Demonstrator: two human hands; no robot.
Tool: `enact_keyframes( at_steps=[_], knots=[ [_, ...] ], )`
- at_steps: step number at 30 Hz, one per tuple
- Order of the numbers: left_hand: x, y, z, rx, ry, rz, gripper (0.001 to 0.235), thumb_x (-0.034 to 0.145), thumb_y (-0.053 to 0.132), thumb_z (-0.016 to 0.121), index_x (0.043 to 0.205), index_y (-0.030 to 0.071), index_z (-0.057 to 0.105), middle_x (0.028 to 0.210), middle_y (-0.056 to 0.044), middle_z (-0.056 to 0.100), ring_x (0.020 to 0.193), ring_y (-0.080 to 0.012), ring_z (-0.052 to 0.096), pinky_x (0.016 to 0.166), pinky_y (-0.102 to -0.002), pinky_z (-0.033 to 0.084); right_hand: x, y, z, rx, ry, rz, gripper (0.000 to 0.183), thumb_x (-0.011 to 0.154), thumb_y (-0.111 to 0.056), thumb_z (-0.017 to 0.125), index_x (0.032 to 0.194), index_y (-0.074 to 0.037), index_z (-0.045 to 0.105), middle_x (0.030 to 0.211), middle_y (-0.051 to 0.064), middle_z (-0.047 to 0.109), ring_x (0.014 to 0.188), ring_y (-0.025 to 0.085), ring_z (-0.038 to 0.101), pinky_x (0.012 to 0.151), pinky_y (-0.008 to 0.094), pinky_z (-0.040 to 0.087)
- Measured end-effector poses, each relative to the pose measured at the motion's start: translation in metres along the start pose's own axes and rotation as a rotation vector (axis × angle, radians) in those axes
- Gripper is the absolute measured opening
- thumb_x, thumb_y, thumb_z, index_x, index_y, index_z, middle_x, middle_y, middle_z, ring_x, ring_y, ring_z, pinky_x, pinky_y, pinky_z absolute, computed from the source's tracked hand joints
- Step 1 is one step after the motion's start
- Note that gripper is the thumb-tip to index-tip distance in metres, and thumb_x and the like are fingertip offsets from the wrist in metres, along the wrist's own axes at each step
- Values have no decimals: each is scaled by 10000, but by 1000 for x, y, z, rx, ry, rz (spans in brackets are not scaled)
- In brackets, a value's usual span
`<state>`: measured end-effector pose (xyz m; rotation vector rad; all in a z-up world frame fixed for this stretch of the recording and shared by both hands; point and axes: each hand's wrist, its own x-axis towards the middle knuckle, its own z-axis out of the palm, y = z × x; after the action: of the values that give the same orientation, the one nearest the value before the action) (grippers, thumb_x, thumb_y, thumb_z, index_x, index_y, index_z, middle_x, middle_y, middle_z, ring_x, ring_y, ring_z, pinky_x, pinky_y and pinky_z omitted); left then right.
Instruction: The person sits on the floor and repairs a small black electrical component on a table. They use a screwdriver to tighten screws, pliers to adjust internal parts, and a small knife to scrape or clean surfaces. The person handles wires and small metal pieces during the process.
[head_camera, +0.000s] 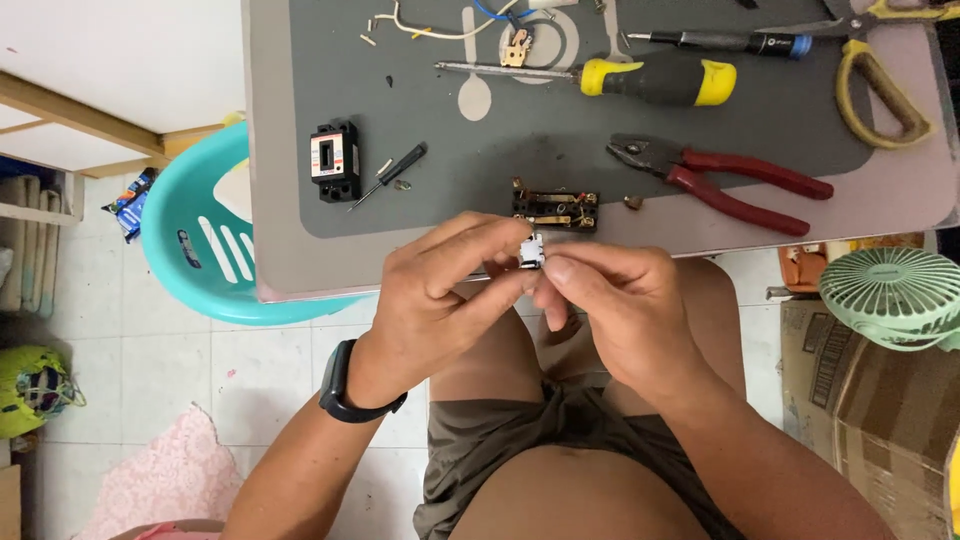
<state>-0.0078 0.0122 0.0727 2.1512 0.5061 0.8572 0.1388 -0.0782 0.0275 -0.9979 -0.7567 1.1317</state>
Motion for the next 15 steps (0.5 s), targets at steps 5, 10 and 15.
enact_keyframes(
  at_steps=[5, 10, 15],
  knots=[
    [-3, -1, 4, -12, 26, 23, 123, 912, 7, 661, 1019, 31, 606, 844, -60, 559, 711, -172, 528, 650, -268, 497, -2, -2, -2, 41, -29, -44, 187, 936, -38, 541, 991, 93, 663, 675, 131, 619, 548, 188, 507, 551, 308, 492],
    [-4, 5, 4, -17, 12, 21, 119, 909, 16, 658, 1018, 24, 611, 863, -69, 577, 731, -183, 539, 693, -282, 526, -3, -2, -3, 28, -14, -13, 172, 922, -40, 558, 932, 94, 665, 638, 119, 595, 527, 178, 483, 559, 301, 455],
    [-6, 11, 3, -119, -17, -44, 132, 913, 19, 639, 1042, 30, 614, 897, -62, 583, 771, -176, 545, 731, -278, 565, -6, -6, -1, -29, 6, 15, 163, 908, -48, 570, 863, 75, 668, 589, 103, 571, 505, 171, 488, 539, 297, 463]
  ],
)
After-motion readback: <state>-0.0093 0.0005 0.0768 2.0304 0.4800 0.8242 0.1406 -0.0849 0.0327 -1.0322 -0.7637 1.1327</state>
